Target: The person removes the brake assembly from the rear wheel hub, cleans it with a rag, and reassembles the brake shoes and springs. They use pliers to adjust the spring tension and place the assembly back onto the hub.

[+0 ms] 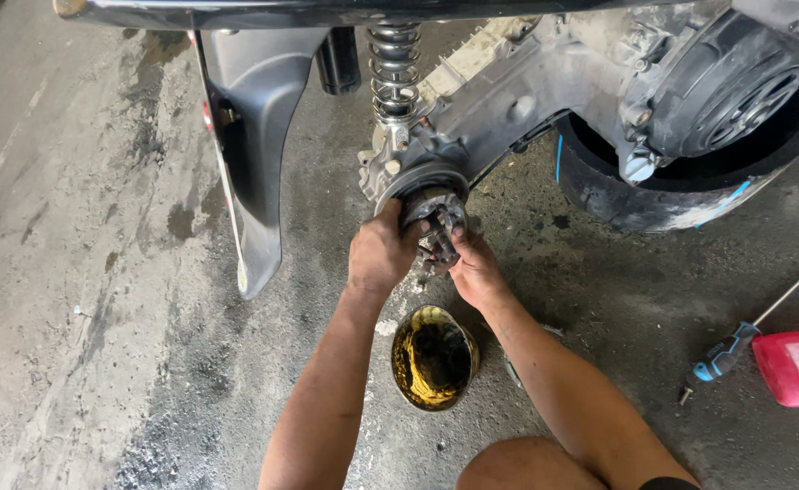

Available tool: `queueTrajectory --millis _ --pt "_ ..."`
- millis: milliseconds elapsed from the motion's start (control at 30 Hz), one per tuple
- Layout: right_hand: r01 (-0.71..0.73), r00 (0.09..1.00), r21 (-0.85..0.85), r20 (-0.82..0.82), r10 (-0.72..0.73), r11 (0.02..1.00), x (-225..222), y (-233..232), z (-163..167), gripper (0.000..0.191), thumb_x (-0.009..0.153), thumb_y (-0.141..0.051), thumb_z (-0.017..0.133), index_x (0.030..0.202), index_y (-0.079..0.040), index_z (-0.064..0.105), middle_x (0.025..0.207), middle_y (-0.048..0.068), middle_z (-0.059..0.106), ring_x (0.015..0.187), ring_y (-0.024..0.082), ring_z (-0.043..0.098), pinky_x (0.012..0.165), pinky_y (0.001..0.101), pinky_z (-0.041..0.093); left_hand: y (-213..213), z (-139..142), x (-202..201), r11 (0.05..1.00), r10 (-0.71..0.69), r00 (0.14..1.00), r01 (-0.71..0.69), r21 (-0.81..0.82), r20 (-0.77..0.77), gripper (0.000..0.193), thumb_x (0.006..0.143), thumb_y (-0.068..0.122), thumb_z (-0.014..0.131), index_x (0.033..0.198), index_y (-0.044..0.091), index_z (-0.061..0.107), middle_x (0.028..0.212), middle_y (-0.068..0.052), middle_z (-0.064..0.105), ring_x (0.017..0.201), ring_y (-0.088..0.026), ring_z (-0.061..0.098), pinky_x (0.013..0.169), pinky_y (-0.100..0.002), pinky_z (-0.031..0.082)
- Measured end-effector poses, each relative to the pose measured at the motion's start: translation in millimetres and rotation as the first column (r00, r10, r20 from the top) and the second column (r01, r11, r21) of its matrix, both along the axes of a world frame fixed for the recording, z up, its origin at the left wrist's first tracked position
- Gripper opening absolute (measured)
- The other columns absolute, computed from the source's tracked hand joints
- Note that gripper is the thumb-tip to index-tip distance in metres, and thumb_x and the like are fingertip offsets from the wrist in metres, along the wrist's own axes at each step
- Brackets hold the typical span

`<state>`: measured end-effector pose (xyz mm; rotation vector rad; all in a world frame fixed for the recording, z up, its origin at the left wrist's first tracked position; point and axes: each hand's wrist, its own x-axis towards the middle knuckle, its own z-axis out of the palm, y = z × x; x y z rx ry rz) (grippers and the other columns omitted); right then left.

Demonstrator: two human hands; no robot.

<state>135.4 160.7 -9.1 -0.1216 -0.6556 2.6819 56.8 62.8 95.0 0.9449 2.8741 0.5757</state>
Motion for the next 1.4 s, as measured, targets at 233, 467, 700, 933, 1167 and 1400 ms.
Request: queueTrajectory --millis 233,467,700,933,1167,1400 --pt "0.01 0.999 0.129 0.03 -0.014 0.992 1 8 -5 0.054 0.088 -0.044 0.074 0.128 -0.01 0.06 0.108 -0.001 0.07 0.103 0.014 0.067 0.093 0.0339 0.053 3 0 -2 0.997 0.03 0.997 -0.025 -0.072 0.075 0.036 0.089 0.038 0.073 0.108 0.009 0.064 0.088 -0.015 0.077 0.082 -0.033 0.078 0.081 -0.047 0.058" --pt "0.014 0.999 0.218 0.047 -0.025 0.976 -3 13 -8 0.043 0.098 -0.042 0.071 0.12 -0.006 0.064 0.106 0.0 0.07 0.098 0.011 0.066 0.086 0.0295 0.054 4 3 -5 0.998 -0.013 0.999 0.016 -0.06 0.053 0.036 0.09 0.034 0.075 0.109 0.006 0.062 0.09 -0.02 0.076 0.084 -0.039 0.075 0.08 -0.05 0.057" --pt "0.12 0.977 0.397 0.116 -0.18 0.91 3 9 -8 0.042 0.097 -0.05 0.066 0.114 -0.012 0.062 0.088 -0.003 0.064 0.069 0.004 0.058 0.056 0.0214 0.047 0 -3 -4 0.997 -0.067 0.998 0.065 0.049 0.022 0.039 0.089 0.03 0.075 0.11 0.002 0.058 0.088 -0.025 0.074 0.084 -0.043 0.075 0.075 -0.051 0.059" --pt "0.227 0.924 0.413 0.194 -0.329 0.882 3 2 -12 0.033 0.098 -0.042 0.065 0.109 -0.011 0.06 0.085 -0.003 0.061 0.064 0.005 0.054 0.051 0.0225 0.045 4 -10 -1 0.999 -0.024 1.0 0.025 0.032 -0.014 0.041 0.088 0.031 0.077 0.108 0.002 0.056 0.083 -0.026 0.073 0.081 -0.046 0.073 0.074 -0.053 0.058" --pt "0.453 0.869 0.301 0.063 -0.491 0.839 -5 -13 -14 0.034 0.098 -0.037 0.066 0.111 -0.007 0.058 0.094 0.003 0.066 0.077 0.012 0.064 0.063 0.0272 0.056 7 -15 7 0.999 0.035 0.999 -0.036 -0.026 -0.023 0.034 0.092 0.031 0.072 0.106 0.004 0.056 0.081 -0.022 0.074 0.077 -0.042 0.075 0.072 -0.05 0.06" --pt "0.378 0.613 0.703 0.297 -0.732 0.602 -4 -20 -14 0.037 0.098 -0.037 0.067 0.112 -0.004 0.062 0.098 0.013 0.071 0.088 0.024 0.069 0.077 0.0414 0.055 8 -28 14 0.998 0.058 0.994 -0.058 0.007 -0.092 0.039 0.093 0.031 0.073 0.108 0.001 0.052 0.077 -0.023 0.072 0.071 -0.044 0.073 0.066 -0.051 0.059"
